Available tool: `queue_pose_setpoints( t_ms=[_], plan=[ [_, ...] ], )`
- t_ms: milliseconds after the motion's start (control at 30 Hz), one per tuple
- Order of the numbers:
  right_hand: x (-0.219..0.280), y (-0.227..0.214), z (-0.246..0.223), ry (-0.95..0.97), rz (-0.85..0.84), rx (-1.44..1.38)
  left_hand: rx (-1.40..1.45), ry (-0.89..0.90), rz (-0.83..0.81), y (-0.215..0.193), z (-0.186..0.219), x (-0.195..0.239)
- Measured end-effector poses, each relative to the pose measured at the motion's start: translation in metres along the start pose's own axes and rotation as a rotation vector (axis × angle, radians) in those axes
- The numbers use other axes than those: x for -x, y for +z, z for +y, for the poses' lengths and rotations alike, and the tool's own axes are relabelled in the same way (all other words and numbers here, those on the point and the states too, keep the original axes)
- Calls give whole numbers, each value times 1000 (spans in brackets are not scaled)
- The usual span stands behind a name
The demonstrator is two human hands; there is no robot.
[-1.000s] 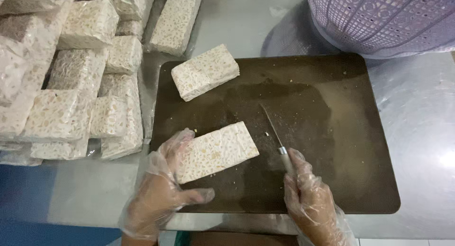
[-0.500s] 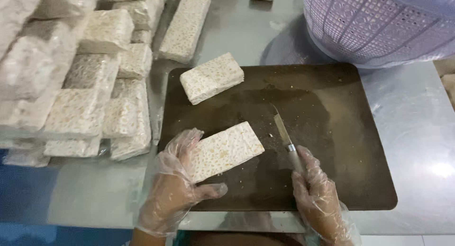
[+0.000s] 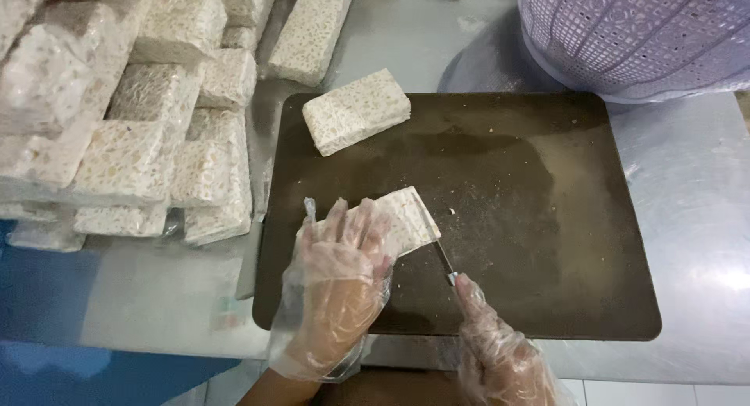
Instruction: The person cuts a rectangular block of white, porous food into smaller cubes using a knife on a cutting board. They then transfer the cut pieces into a nearby basket.
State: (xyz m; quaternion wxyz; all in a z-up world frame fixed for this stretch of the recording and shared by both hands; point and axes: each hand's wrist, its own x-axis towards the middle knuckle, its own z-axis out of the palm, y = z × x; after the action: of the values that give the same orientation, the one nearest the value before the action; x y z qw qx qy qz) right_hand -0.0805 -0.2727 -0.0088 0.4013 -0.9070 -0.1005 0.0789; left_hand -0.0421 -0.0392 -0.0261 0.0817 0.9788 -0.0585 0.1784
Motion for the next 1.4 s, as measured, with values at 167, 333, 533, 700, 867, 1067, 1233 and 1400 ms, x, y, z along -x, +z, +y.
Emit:
queue_pose_setpoints(
  t_ms=[167,333,533,700,867,1067,1233,1400],
  plan=[
    [-4,-4,-2,47,-69,70,56,-37,-116,-25,1,-13],
    [-10,6,9,-76,-12,128,42,1,-97,-37,-1,-20],
    [-1,24,30,-224,104,159,70,-6,-76,-37,1,-20],
    [-16,58,63,892,25,-648,83,1,-83,-37,0,-19],
    [8,51,75,225,-194,231,71,-6,-70,-33,0,-18],
    [11,62,94,-39,-62,172,32,-15,-131,-35,-1,-18],
    [7,56,93,-41,-143,329,18,6,-160,-41,-1,-21],
    [-25,45,65,894,-344,-90,34,7,-146,-40,-1,-20]
  ],
)
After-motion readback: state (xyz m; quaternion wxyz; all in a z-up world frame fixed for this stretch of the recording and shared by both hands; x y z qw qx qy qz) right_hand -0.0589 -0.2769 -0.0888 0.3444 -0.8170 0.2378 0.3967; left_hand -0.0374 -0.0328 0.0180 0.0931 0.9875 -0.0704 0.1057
